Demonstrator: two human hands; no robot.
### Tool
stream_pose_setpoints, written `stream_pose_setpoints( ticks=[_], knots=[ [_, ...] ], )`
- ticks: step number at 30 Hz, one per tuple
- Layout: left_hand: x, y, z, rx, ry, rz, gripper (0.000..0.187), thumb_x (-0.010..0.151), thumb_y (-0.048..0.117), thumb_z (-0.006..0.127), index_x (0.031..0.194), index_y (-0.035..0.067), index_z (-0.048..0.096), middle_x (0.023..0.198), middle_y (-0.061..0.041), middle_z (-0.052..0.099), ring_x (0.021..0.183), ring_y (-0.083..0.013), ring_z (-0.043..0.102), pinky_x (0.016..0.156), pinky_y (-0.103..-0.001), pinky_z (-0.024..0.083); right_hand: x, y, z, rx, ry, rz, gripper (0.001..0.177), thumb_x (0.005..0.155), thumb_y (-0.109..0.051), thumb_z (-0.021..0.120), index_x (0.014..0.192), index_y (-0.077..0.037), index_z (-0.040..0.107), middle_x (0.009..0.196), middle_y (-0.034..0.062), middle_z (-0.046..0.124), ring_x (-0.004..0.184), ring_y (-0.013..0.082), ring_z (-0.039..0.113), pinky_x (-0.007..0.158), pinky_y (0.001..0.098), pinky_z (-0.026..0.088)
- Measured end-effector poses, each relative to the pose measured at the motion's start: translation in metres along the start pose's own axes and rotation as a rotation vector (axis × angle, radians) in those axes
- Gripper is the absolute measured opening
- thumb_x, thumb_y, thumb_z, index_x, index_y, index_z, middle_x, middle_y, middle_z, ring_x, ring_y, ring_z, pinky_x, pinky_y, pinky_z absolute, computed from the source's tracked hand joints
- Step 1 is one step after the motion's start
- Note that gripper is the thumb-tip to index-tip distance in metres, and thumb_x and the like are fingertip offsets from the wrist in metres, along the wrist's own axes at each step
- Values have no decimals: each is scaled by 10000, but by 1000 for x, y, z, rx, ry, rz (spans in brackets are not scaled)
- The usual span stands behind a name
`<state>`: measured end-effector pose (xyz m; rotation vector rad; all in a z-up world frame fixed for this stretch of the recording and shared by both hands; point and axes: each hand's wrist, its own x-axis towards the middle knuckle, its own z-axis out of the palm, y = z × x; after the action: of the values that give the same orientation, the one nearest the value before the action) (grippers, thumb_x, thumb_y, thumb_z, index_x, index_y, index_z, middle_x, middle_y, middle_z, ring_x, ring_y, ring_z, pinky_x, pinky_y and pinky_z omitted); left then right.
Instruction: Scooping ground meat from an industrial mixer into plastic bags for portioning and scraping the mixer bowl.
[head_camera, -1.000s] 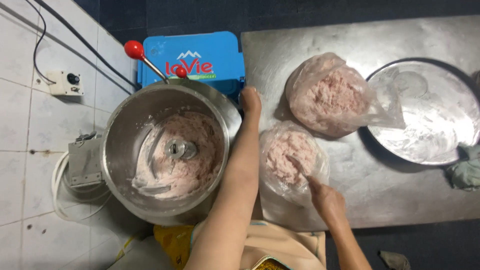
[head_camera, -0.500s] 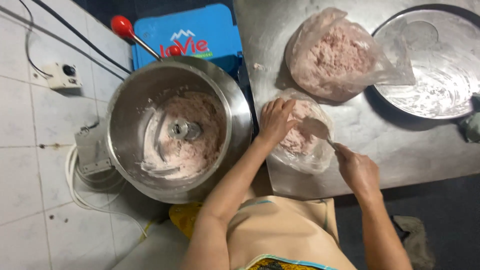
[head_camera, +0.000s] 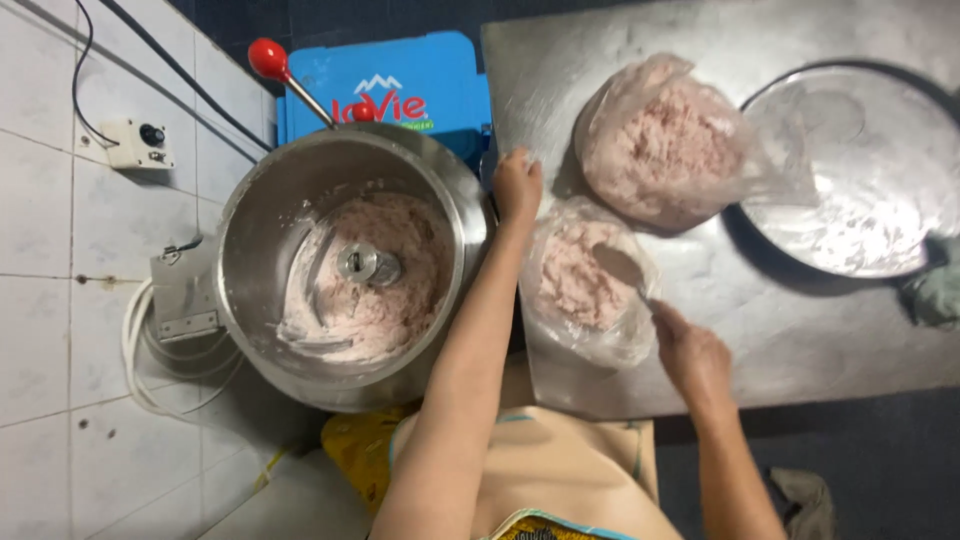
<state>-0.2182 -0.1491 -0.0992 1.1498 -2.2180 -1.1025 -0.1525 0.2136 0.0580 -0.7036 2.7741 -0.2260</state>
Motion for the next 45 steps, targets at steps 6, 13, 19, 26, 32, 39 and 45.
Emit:
stream_pose_setpoints(
  ticks=[6, 13, 19, 26, 32, 39, 45],
  knots=[
    [56, -62, 56, 126, 158, -5, 290, 783, 62, 811, 1064, 86, 747, 1088, -127, 642, 983, -346, 676, 896, -411, 524, 9, 17, 26, 34, -114, 36, 421, 1007, -422, 489, 1416, -415, 590, 956, 190, 771, 906, 456, 718, 737, 569, 531],
    [83, -94, 80, 132, 98, 238, 280, 902, 40, 577, 624, 68, 562, 812, -108, 549, 613, -323, 581, 590, -450, 434, 16, 13, 22, 100, -112, 90, 392, 1013, -429, 512, 1388, -432, 624, 1051, 87, 792, 903, 377, 751, 677, 515, 542],
    [49, -41, 78, 118, -199, 45, 153, 791, 249, 829, 943, 243, 817, 915, 3, 788, 939, -205, 762, 820, -331, 620, 6, 16, 20, 62, -93, 112, 335, 1035, -477, 540, 1341, -467, 676, 934, 206, 793, 914, 434, 753, 875, 566, 579],
    [-105, 131, -139, -585, -266, 387, 280, 857, 155, 829, 1127, 214, 788, 967, -53, 778, 873, -157, 741, 755, -272, 580, -22, 14, -13, 239, 130, 81, 304, 1066, -274, 619, 1344, -233, 736, 951, 211, 777, 926, 445, 737, 772, 566, 570],
    [-146, 19, -69, 277, -491, 618, 259, 933, 245, 620, 1135, 321, 764, 1141, 2, 710, 1121, -276, 660, 914, -427, 519, -35, 4, -18, 203, 124, 80, 343, 1109, -294, 585, 1419, -209, 702, 1083, 174, 778, 1045, 405, 721, 933, 569, 548],
    [-102, 36, -39, 481, -272, 377, 571, 826, 490, 777, 1245, 149, 591, 1140, -123, 631, 1093, -404, 651, 877, -550, 545, -29, -3, 3, -26, 250, -71, 303, 1064, -300, 617, 1349, -336, 710, 971, 83, 795, 871, 331, 766, 756, 499, 614],
    [-38, -21, 31, 108, -432, -9, 179, 905, 288, 621, 976, 168, 734, 759, -55, 710, 707, -299, 748, 664, -428, 592, -17, -20, -9, -68, 222, -67, 313, 1070, -301, 589, 1357, -356, 701, 954, 60, 794, 828, 312, 770, 741, 481, 624]
  ],
)
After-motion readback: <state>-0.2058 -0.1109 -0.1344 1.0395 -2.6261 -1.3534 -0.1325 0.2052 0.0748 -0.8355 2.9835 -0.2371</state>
